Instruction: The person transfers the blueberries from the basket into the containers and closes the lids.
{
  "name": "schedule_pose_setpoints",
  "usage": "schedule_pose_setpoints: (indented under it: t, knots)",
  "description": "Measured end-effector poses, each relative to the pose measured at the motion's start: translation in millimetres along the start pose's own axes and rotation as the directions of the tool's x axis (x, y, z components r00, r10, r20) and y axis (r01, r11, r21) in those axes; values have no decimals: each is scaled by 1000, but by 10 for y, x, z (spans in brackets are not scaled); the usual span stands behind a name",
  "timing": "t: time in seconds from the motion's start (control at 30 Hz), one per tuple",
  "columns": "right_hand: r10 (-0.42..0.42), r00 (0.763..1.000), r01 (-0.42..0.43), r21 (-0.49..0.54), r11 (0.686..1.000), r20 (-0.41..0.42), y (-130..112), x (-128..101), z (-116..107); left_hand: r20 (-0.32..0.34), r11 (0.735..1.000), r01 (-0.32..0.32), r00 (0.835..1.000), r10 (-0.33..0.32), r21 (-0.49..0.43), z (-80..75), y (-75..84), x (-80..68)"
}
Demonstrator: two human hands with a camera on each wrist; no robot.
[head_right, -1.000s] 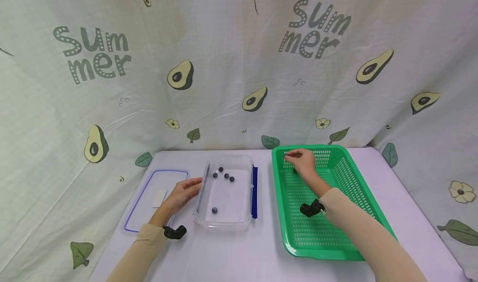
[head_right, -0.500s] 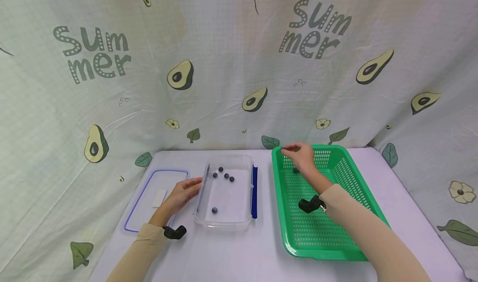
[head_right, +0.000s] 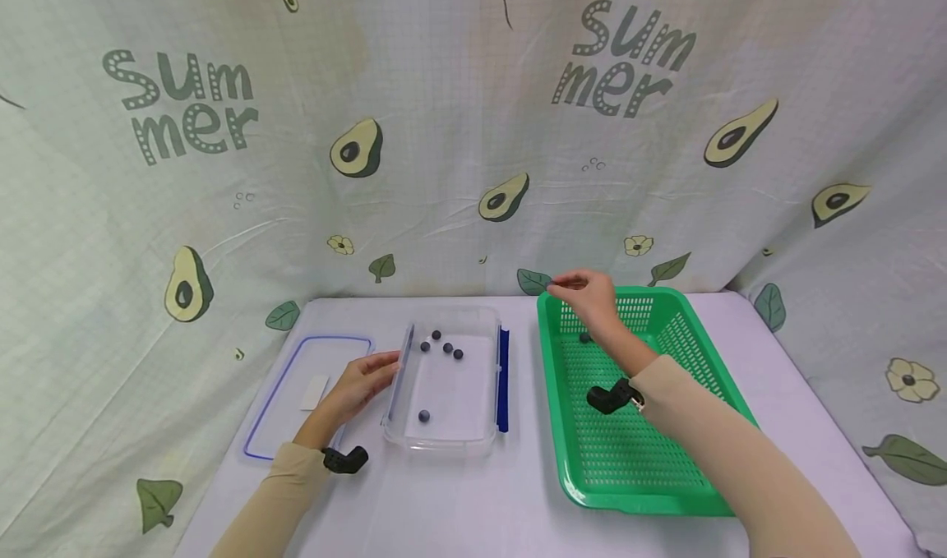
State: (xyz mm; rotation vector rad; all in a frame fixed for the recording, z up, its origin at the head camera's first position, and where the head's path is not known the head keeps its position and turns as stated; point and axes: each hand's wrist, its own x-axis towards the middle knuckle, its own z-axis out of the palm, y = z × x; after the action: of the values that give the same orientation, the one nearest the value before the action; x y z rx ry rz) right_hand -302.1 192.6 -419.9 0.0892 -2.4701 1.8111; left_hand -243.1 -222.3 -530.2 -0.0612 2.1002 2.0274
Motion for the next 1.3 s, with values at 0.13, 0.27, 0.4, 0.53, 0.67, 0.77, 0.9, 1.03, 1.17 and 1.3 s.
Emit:
schedule_pose_setpoints:
  t: [0.13, 0.27, 0.4, 0.53, 0.67, 0.77, 0.9, 1.03, 1.17, 1.3]
  knots:
    - [-17, 999, 15, 50, 999, 30, -55, 6, 47, 0, 1000, 1, 1000, -1, -7, -5, -2, 9]
    - [-21, 999, 18, 78, 997, 40, -113, 5, 108, 8, 1000, 2, 1000, -2, -2, -10, -12, 17]
    - [-25, 998, 20, 89, 996, 51, -172, 5, 163, 17, 1000, -2, 1000, 2, 3, -16, -24, 25]
    - [-22, 998, 19, 60, 998, 61, -216, 7, 223, 18, 1000, -2, 1000, 1, 4, -16, -26, 28]
    - [-16, 998, 13, 51, 999, 65, -241, 24, 290, 15, 1000, -1, 1000, 1, -1, -13, -21, 23]
    - [-16, 998, 11, 77, 997, 64, -260, 42, 341, 8, 1000, 3, 1000, -3, -8, -9, -18, 21]
    - [-13, 998, 6, 109, 994, 63, -292, 62, 417, 3, 1000, 1, 1000, -1, -1, -11, -17, 14]
    - [-14, 998, 7, 108, 994, 68, -313, 72, 490, -1, 1000, 2, 1000, -2, 5, -11, -12, 8]
    - [-12, 997, 2, 125, 992, 77, -309, 83, 568, -10, 1000, 8, 1000, -8, 5, -8, -12, 8]
    - [-20, 996, 8, 139, 990, 87, -311, 91, 646, -13, 1000, 6, 1000, -6, 10, -4, -14, 11]
